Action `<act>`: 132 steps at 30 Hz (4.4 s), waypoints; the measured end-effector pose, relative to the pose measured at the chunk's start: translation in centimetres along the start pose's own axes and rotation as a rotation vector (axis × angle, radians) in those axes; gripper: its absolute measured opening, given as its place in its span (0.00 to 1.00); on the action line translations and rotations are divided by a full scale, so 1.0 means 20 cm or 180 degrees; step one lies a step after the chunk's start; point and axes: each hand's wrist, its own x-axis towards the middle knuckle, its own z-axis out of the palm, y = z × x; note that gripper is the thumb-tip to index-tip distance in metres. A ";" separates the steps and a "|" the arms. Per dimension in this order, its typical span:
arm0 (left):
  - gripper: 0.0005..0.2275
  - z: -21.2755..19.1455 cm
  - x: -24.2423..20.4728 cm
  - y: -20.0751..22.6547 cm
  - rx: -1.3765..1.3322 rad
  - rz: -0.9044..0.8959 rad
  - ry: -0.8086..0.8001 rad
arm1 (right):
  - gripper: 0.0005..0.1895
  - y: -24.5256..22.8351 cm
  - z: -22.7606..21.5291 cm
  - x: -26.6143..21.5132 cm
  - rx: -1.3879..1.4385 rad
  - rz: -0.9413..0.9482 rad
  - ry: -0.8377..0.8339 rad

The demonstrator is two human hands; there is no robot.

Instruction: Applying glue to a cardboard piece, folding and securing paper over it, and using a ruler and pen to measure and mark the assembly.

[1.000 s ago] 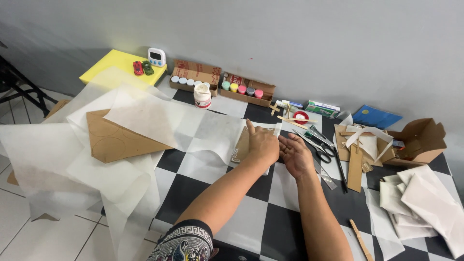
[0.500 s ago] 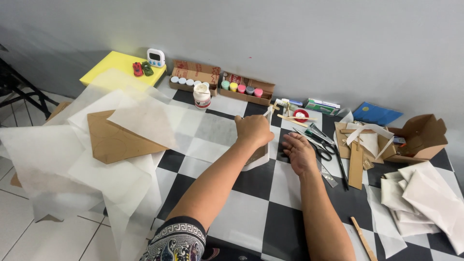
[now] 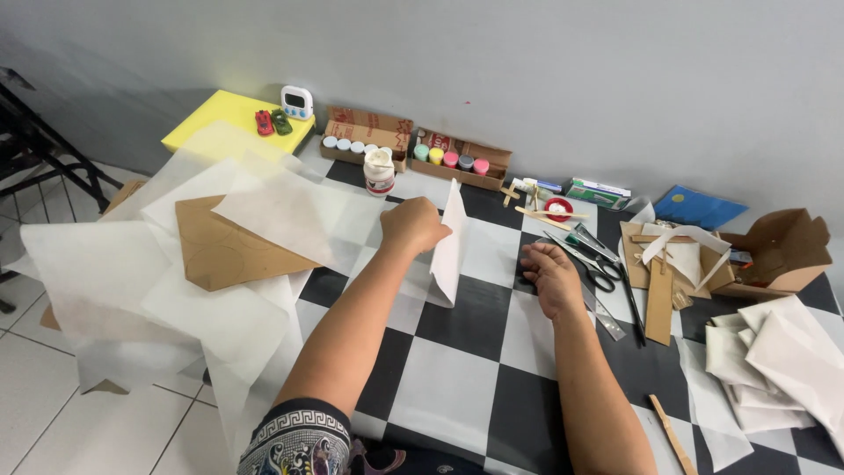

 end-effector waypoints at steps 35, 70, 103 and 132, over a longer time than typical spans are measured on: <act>0.19 0.26 0.19 -0.32 -0.0461 -0.0416 -0.0608 | 0.23 -0.07 0.22 -0.22 -0.3959 -0.0946 -0.0954; 0.14 0.26 0.17 -0.30 -0.0525 -0.0585 -0.0447 | 0.21 -0.12 0.21 -0.24 -0.3651 -0.0753 -0.0832; 0.15 0.21 0.21 -0.29 -0.0536 -0.0646 -0.0564 | 0.29 -0.12 0.43 -0.08 -0.5077 -0.0692 -0.1691; 0.11 0.11 0.22 -0.31 -0.0604 -0.0369 -0.0966 | 0.52 -0.04 0.81 0.02 -0.5844 -0.0886 -0.1631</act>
